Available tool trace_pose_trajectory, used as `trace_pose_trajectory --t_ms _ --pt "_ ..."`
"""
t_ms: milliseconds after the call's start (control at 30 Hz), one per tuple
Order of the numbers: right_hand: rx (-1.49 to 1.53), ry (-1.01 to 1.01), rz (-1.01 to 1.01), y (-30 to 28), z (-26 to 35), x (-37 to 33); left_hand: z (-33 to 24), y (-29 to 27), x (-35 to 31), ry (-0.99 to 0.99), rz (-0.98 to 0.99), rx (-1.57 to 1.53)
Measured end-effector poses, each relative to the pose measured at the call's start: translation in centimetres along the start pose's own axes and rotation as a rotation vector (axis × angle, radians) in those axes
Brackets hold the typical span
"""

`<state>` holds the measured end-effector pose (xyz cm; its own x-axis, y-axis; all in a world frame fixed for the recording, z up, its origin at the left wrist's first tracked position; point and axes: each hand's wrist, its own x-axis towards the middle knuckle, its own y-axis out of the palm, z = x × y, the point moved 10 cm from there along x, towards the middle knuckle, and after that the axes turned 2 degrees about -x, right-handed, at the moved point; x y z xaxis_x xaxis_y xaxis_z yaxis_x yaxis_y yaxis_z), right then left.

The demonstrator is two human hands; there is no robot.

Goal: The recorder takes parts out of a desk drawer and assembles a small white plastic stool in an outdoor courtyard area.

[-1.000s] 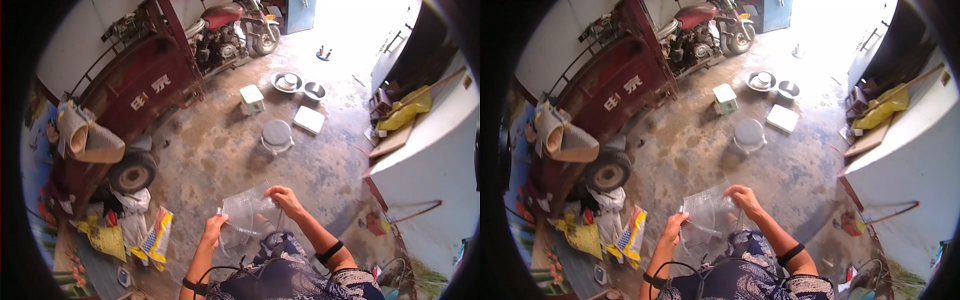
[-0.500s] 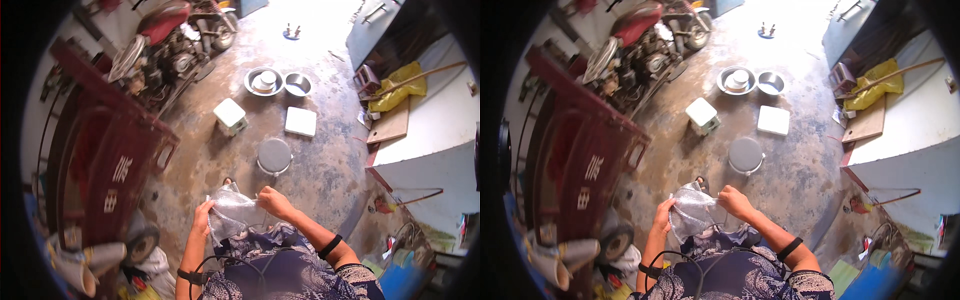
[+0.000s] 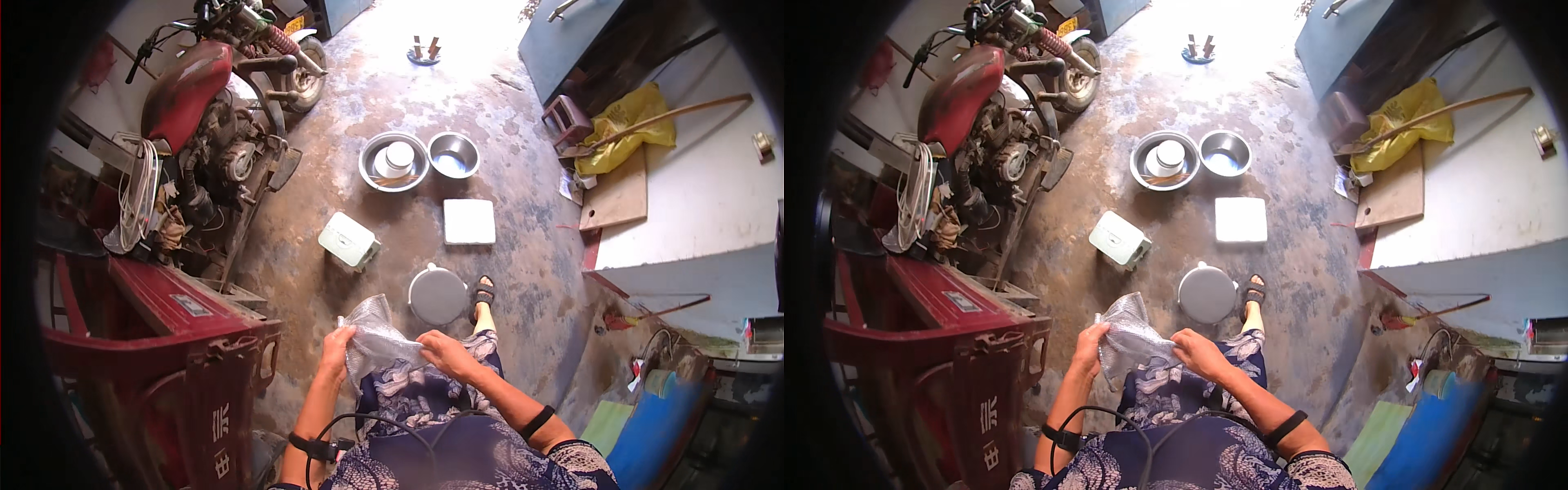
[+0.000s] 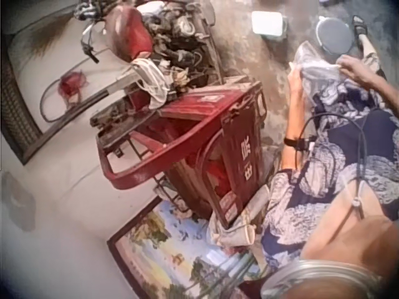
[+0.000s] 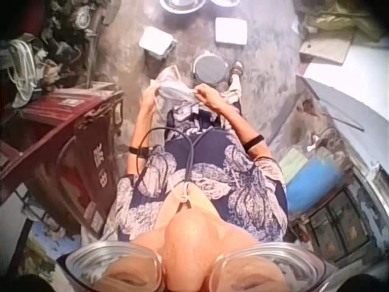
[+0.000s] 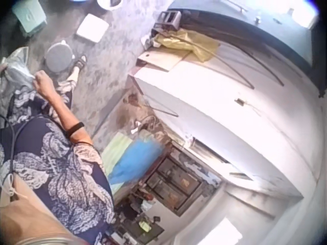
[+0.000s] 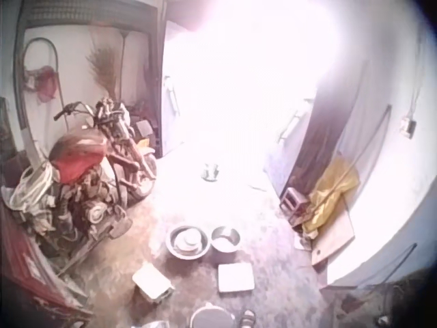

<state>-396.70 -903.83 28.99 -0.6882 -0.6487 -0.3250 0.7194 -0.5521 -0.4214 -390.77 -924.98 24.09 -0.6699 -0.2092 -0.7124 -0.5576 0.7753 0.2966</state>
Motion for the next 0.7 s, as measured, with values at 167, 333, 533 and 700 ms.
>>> trace_pose_trajectory --t_ms 167,333,533,700 --pt "0.084 -0.029 0.056 -4.8 -2.9 6.1 -2.3 3.1 3.6 0.037 -0.081 -0.028" --pt "0.105 0.125 0.291 -9.1 -5.2 10.1 -1.6 6.9 6.6 -0.063 -0.149 -0.115" --pt "0.110 0.242 0.283 -10.0 -6.8 14.3 -3.8 8.9 12.3 -0.173 -0.049 0.004" --pt "0.163 0.340 0.162 -9.0 -6.8 20.0 -7.7 5.0 20.9 -0.183 0.037 0.093"
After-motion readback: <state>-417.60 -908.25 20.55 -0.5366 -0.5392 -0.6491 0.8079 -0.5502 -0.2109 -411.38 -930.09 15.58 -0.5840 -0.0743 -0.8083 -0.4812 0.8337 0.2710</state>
